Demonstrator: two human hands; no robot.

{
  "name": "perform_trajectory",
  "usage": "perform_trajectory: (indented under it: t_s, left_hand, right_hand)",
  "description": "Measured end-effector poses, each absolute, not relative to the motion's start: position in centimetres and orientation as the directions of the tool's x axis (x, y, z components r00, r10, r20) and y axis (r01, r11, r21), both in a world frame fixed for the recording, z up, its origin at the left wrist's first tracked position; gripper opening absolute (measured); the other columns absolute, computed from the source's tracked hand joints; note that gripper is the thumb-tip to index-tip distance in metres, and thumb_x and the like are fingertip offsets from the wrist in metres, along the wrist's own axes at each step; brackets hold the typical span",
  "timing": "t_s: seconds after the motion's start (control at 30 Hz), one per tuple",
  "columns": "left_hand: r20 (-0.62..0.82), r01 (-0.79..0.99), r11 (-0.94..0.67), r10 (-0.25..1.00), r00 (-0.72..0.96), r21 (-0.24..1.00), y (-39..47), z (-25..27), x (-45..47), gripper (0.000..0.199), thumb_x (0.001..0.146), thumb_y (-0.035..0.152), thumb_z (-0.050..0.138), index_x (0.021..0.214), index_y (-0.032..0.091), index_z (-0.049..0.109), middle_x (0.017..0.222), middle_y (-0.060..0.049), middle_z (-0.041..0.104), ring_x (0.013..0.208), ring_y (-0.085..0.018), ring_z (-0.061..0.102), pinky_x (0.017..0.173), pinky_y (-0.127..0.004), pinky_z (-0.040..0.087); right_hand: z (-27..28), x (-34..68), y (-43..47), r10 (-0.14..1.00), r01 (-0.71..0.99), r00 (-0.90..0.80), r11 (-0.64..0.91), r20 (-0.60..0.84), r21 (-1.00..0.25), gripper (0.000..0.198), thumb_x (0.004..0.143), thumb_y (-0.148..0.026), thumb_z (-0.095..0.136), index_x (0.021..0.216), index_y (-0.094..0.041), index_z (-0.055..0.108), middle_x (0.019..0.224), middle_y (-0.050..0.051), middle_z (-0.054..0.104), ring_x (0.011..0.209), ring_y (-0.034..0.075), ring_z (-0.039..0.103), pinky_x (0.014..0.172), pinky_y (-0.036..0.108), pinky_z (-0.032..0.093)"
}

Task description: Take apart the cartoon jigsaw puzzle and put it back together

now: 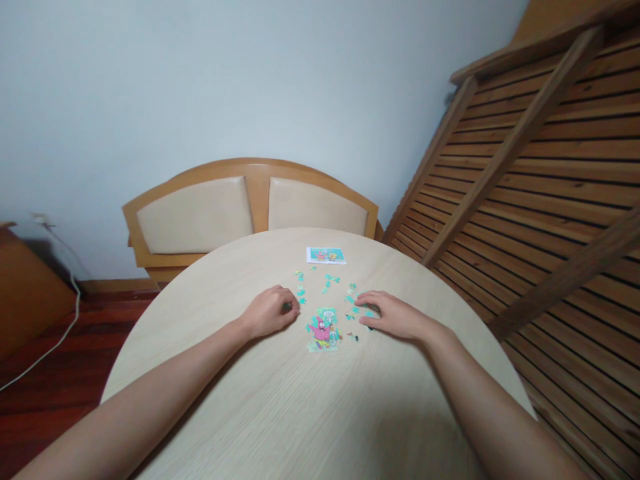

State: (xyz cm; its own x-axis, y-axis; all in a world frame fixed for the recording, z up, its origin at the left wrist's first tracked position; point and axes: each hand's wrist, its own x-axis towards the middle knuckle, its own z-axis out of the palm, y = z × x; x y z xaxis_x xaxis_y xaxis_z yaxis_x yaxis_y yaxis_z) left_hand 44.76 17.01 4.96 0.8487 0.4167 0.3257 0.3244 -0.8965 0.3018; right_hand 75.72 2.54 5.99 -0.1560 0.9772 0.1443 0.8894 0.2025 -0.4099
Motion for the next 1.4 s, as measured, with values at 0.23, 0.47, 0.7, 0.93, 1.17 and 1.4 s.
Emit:
perform_trajectory:
  t_s: [0.23,0.47,0.7,0.93,1.17,1.4]
  left_hand:
    - [0.386,0.364,-0.895,0.442,0.81,0.26,18.0,4.0,45.3,0.042,0.094,0.036,0.054,0.131,0.017,0.057,0.129,-0.01,0.065,0.12,-0.027,0.056,0.104,-0.042,0.045]
    - [0.315,0.544,-0.825,0.562,0.765,0.15,18.2,3.8,45.8,0.045,0.1,0.039,0.042,0.137,0.015,0.053,0.132,-0.013,0.063,0.122,-0.028,0.055,0.106,-0.044,0.042]
    - [0.287,0.674,-0.734,0.665,0.69,0.08,18.0,5.3,44.5,0.032,0.096,0.035,0.046,0.105,0.021,0.073,0.105,-0.009,0.071,0.101,-0.026,0.063,0.088,-0.038,0.05]
    - [0.32,0.665,-0.743,0.649,0.69,0.073,17.3,5.7,44.2,0.036,0.096,0.035,0.045,0.091,0.017,0.076,0.097,-0.011,0.072,0.089,-0.025,0.067,0.076,-0.035,0.052]
    - [0.331,0.506,-0.852,0.519,0.788,0.13,16.2,5.0,45.0,0.031,0.097,0.032,0.046,0.096,0.019,0.074,0.106,-0.008,0.073,0.096,-0.024,0.067,0.085,-0.036,0.053]
    - [0.343,0.381,-0.906,0.422,0.839,0.182,15.5,4.5,45.5,0.029,0.098,0.031,0.047,0.109,0.02,0.072,0.117,-0.007,0.072,0.109,-0.025,0.064,0.097,-0.04,0.051]
  right_hand:
    - [6.2,75.6,2.4,0.979,0.888,-0.154,0.196,0.133,-0.416,0.04,0.087,-0.042,0.066,0.12,-0.02,0.068,0.127,0.01,0.066,0.119,0.028,0.059,0.108,0.044,0.044]
    - [6.4,75.6,2.4,0.98,0.895,-0.159,0.194,0.12,-0.402,0.04,0.087,-0.042,0.066,0.12,-0.019,0.068,0.127,0.011,0.066,0.119,0.027,0.06,0.108,0.043,0.044]
    - [6.3,75.8,2.3,0.981,0.895,-0.154,0.187,0.115,-0.404,0.041,0.087,-0.042,0.066,0.121,-0.019,0.068,0.129,0.011,0.065,0.12,0.027,0.059,0.109,0.043,0.043]
    - [6.8,75.9,2.2,0.986,0.867,-0.131,0.166,0.106,-0.469,0.039,0.084,-0.037,0.068,0.12,-0.022,0.068,0.126,0.009,0.068,0.116,0.028,0.062,0.105,0.044,0.047]
    - [6.5,77.0,2.5,0.979,0.876,-0.106,0.174,0.174,-0.45,0.028,0.09,-0.03,0.057,0.111,-0.02,0.072,0.115,0.01,0.072,0.107,0.026,0.066,0.099,0.042,0.05]
    - [6.6,76.6,2.5,0.967,0.882,-0.161,0.231,0.198,-0.41,0.025,0.092,-0.029,0.055,0.108,-0.02,0.072,0.11,0.009,0.072,0.103,0.025,0.065,0.096,0.04,0.05]
